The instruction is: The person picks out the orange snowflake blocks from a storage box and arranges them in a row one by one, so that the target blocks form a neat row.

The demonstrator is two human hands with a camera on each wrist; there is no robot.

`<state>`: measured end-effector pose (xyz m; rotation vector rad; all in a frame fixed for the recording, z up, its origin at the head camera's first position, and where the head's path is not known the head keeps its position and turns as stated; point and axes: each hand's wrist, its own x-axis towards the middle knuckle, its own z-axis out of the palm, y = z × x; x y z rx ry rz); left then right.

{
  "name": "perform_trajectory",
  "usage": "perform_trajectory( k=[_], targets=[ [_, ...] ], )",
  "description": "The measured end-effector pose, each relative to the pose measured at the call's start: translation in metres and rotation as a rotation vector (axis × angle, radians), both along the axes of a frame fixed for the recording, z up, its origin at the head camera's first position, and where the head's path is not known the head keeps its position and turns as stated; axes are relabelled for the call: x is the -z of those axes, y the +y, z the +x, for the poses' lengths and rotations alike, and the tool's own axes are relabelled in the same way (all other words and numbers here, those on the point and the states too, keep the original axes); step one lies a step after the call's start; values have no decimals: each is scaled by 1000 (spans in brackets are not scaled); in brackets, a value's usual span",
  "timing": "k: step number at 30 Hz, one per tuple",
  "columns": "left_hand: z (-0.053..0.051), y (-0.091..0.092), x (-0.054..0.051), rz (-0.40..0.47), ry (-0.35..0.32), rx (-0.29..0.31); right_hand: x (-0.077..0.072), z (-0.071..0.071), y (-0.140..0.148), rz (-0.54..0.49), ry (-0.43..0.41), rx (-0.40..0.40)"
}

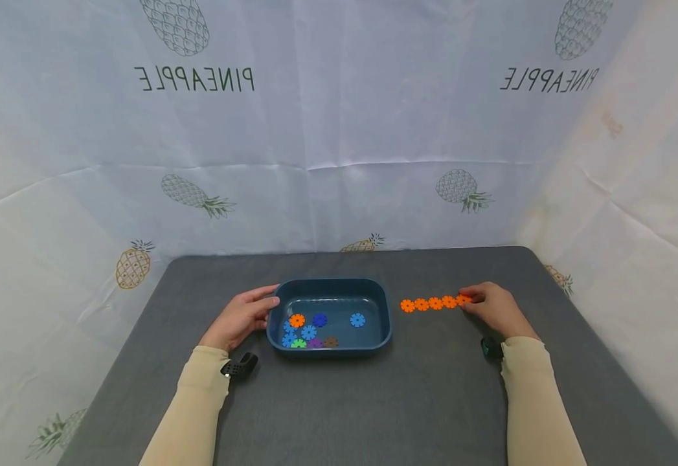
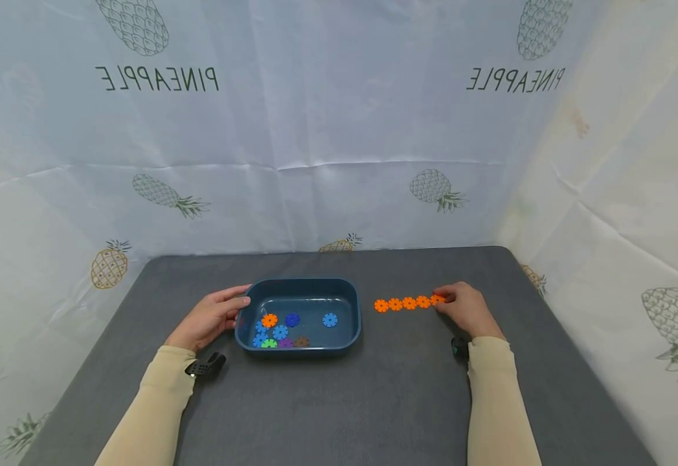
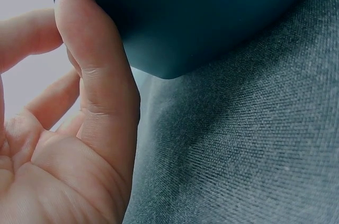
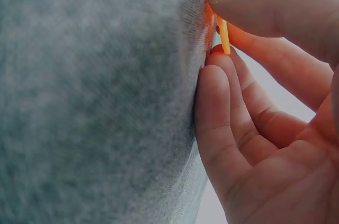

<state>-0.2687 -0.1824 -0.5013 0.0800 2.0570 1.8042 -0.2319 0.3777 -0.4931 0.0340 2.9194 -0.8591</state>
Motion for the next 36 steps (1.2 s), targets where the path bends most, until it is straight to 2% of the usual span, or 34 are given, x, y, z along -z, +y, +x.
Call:
perform_trajectory(
  k=[6,10,17,22,28,31,36],
  targets=[
    [1,0,-1,8,5,9,0,-1,3,-6,-16,3],
    [3,-3,-2,10,9,-2,-5,-3,-2,-5,-8,-4],
    [2,-1,-1,31,12,1,-29,-3,-36,-11,113,-63],
    [1,2,-1,33,5,0,-52,-12,-85,-26,162,-184],
    [1,3,-3,27,10,-11,-78,-32,-160,-33,109,-377],
    [1,3,-2,32,13,-13,-82,-39,-193,-29,70,-479],
    [2,3,-1,37,6,-23,-79,-47,-238,68,55,-659]
  ],
)
